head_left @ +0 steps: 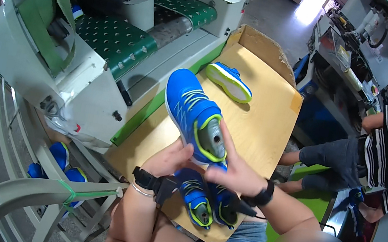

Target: Processing and sorting finished shoes at a workstation with a conveyor belt.

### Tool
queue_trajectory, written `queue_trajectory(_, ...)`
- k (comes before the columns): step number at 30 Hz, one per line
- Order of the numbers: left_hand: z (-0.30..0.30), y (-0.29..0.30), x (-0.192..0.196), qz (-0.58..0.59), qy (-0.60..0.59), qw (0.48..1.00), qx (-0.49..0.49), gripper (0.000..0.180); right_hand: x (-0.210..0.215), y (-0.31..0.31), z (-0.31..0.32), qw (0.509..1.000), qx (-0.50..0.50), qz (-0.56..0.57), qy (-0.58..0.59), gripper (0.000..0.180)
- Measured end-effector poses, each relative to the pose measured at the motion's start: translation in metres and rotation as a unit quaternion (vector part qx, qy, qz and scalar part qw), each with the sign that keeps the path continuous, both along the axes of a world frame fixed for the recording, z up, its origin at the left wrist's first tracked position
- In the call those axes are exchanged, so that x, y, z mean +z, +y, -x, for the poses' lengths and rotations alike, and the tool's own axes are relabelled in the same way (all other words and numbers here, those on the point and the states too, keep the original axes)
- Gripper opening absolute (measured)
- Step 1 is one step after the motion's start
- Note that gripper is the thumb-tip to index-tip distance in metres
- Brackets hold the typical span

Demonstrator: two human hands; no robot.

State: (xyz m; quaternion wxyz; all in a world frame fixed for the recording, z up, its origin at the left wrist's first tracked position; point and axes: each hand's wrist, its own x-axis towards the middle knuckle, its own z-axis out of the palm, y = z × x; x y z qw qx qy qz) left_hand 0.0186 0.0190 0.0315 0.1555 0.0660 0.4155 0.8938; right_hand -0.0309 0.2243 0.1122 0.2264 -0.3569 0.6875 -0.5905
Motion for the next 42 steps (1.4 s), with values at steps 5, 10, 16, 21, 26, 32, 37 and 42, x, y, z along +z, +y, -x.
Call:
queue_trajectory(5, 0.008, -0.019, 0.035, -0.032, 0.07, 0.991, 0.108, 0.086, -0.032, 0.055, -0.055, 0.962, -0.036, -0.221, 0.159, 0.103)
queue_trajectory(10, 0.041, -0.035, 0.072, -0.073, 0.109, 0.956, 0.261, 0.07, -0.063, 0.107, -0.103, 0.97, -0.082, -0.21, -0.095, 0.107)
queue_trajectory(16, 0.08, -0.08, 0.083, -0.283, 0.093, 0.864, 0.406, 0.054, -0.056, 0.119, -0.076, 0.952, -0.163, -0.258, 0.031, 0.087)
queue_trajectory(21, 0.045, -0.039, 0.069, -0.229, 0.053, 0.895, 0.379, 0.049, -0.052, 0.107, 0.002, 0.947, -0.266, -0.059, -0.173, 0.058)
queue_trajectory(26, 0.015, -0.015, 0.001, -0.077, -0.062, 0.965, 0.243, 0.049, 0.045, 0.019, 0.117, 0.963, -0.251, 0.043, 0.087, 0.056)
queue_trajectory(32, 0.014, -0.019, -0.014, 0.051, -0.109, 0.97, 0.21, 0.049, 0.116, -0.147, 0.269, 0.91, -0.228, 0.008, 0.346, 0.062)
queue_trajectory(37, 0.017, -0.032, -0.014, 0.048, -0.11, 0.964, 0.237, 0.048, 0.058, -0.203, 0.3, 0.878, -0.212, -0.263, 0.34, 0.082)
queue_trajectory(42, 0.016, -0.034, -0.012, 0.065, -0.101, 0.97, 0.213, 0.045, 0.0, -0.139, 0.298, 0.897, -0.226, -0.103, 0.366, 0.086)
